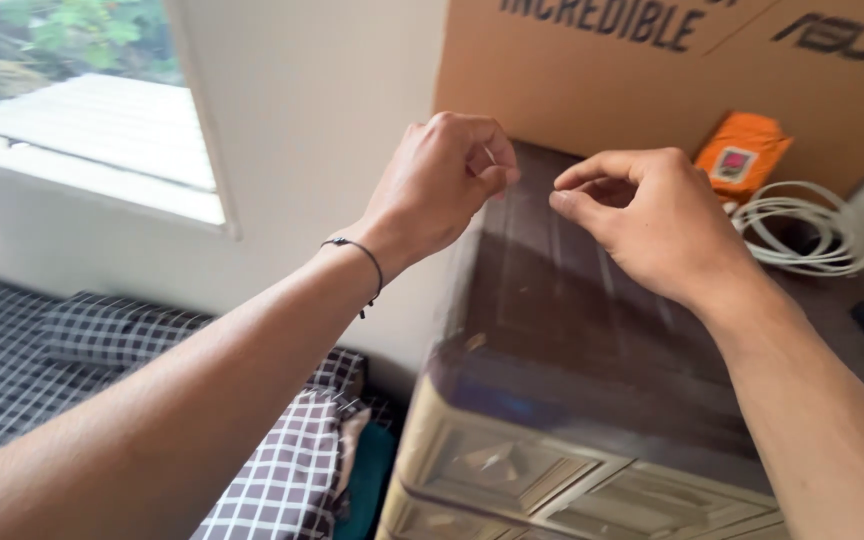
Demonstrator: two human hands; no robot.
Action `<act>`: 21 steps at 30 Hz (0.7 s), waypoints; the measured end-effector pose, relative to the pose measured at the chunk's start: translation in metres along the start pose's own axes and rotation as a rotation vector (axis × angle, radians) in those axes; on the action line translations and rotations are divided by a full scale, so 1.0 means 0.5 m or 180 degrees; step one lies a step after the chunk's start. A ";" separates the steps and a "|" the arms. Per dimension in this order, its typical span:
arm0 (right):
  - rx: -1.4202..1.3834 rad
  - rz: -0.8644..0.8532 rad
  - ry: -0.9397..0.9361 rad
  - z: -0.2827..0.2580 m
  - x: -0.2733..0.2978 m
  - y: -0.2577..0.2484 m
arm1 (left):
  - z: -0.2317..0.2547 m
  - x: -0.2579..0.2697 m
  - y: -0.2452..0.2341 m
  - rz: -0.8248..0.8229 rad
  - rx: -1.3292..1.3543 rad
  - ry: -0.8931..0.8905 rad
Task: Organize and arrange various tech accessories like an iPhone, charging cable, SIM card, and phone case on a dresser.
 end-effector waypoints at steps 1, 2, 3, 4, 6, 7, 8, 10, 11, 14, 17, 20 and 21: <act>-0.0037 -0.0023 -0.0039 -0.014 0.004 0.010 | 0.000 0.015 -0.013 0.0021 -0.0048 -0.0026; -0.0166 -0.0004 -0.0212 -0.032 0.008 0.017 | -0.004 0.030 -0.022 -0.0001 -0.0098 -0.0183; -0.0298 0.0021 -0.0419 -0.053 0.005 0.023 | -0.008 0.042 -0.037 0.0010 -0.0163 -0.0332; -0.0338 0.0005 -0.0493 -0.069 0.004 0.031 | -0.005 0.051 -0.053 0.0065 -0.0227 -0.0352; -0.0514 -0.0077 -0.0433 -0.093 0.006 0.053 | -0.002 0.080 -0.083 0.0176 -0.0303 -0.0458; -0.0569 -0.0130 -0.0498 -0.106 0.007 0.065 | -0.003 0.096 -0.097 0.0221 -0.0373 -0.0513; -0.0705 -0.0179 -0.0583 -0.119 0.008 0.076 | -0.002 0.113 -0.112 0.0294 -0.0468 -0.0546; -0.0895 -0.0298 -0.0758 -0.150 0.009 0.096 | -0.002 0.145 -0.140 0.0439 -0.0644 -0.0645; -0.0994 -0.0374 -0.0808 -0.166 0.007 0.105 | -0.004 0.161 -0.154 0.0515 -0.0659 -0.0725; -0.1191 -0.0600 -0.0950 -0.216 0.001 0.132 | -0.008 0.202 -0.200 0.0736 -0.0769 -0.0911; -0.1339 -0.0943 -0.1024 -0.248 0.010 0.170 | 0.009 0.264 -0.232 0.0834 -0.0917 -0.1291; -0.1490 -0.1184 -0.1377 -0.292 0.020 0.207 | 0.025 0.336 -0.265 0.1007 -0.1068 -0.1747; -0.1547 -0.1220 -0.1527 -0.303 0.025 0.217 | 0.025 0.358 -0.271 0.1040 -0.1043 -0.1940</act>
Point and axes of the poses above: each hand's wrist, its own x-axis away from the middle knuckle, its own y-axis out of the palm, z = x × y, the point moved 6 cm from there along -x, towards the middle knuckle, and after that the axes turned 1 degree about -x, right-handed, at the moved point
